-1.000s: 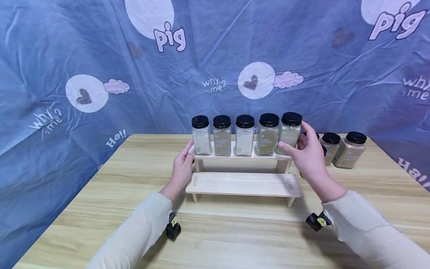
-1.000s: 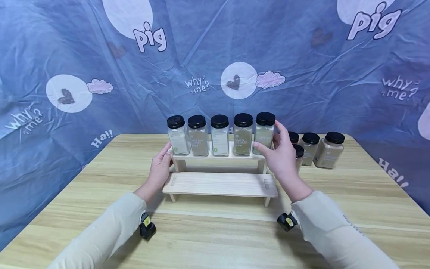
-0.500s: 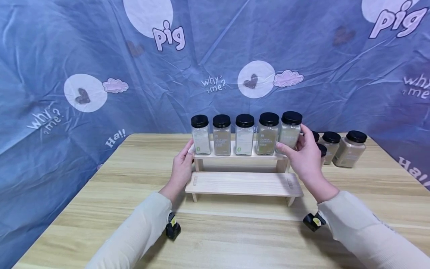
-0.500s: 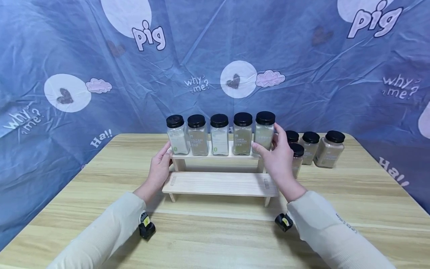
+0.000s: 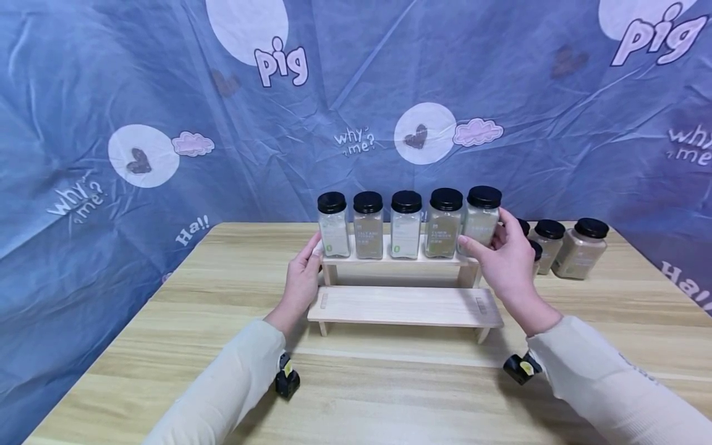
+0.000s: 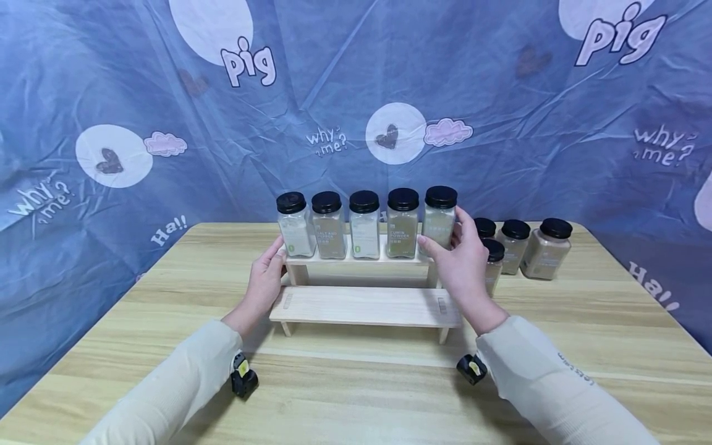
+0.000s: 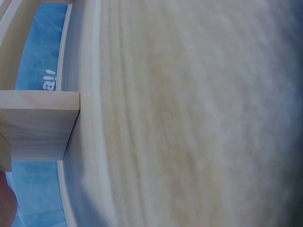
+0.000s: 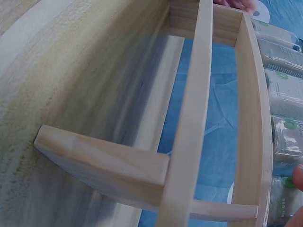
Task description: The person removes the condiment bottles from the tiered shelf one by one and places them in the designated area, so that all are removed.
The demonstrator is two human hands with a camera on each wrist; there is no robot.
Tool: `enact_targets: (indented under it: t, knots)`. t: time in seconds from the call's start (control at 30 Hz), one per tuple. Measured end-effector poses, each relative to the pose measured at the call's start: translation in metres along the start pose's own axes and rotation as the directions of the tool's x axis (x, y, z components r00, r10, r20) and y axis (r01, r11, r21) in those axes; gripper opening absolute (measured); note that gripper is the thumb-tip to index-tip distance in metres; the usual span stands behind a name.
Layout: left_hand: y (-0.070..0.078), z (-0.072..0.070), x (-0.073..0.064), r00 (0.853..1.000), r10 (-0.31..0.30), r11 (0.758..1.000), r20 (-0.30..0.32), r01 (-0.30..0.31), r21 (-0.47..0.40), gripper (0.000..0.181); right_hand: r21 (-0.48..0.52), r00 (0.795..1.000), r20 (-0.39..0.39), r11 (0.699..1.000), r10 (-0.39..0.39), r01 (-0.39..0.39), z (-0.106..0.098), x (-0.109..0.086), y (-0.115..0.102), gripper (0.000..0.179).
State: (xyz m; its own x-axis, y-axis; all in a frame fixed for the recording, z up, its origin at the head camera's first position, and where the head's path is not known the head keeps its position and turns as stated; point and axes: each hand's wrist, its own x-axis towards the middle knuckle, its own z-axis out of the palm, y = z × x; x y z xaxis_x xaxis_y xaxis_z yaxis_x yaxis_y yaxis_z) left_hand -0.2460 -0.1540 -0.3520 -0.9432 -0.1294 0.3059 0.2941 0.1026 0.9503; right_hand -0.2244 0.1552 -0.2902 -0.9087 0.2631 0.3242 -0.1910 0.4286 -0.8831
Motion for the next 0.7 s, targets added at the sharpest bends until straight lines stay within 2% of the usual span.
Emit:
enact_targets:
  t: [0.23,0.43,0.7]
  knots:
    - [0.0010,0.0000,-0.0005,1.000,-0.003,1.000,-0.005,0.003,0.019,0.042,0.033,0.999,-0.033,0.999,-0.015,0.016,-0.0014,0.0011,0.0001,0.075]
    - [0.0009,-0.0001,0.0006,1.000,0.018,1.000,0.002,-0.018,0.024,0.042,0.053,0.999,-0.047,0.998,-0.017,0.019,-0.0045,0.0028,-0.0011,0.075]
    - [0.0010,-0.0008,-0.0005,1.000,0.010,0.999,-0.003,-0.010,0.032,0.042,0.030,0.997,-0.075,1.000,-0.002,0.005,-0.0095,0.0051,-0.0021,0.072]
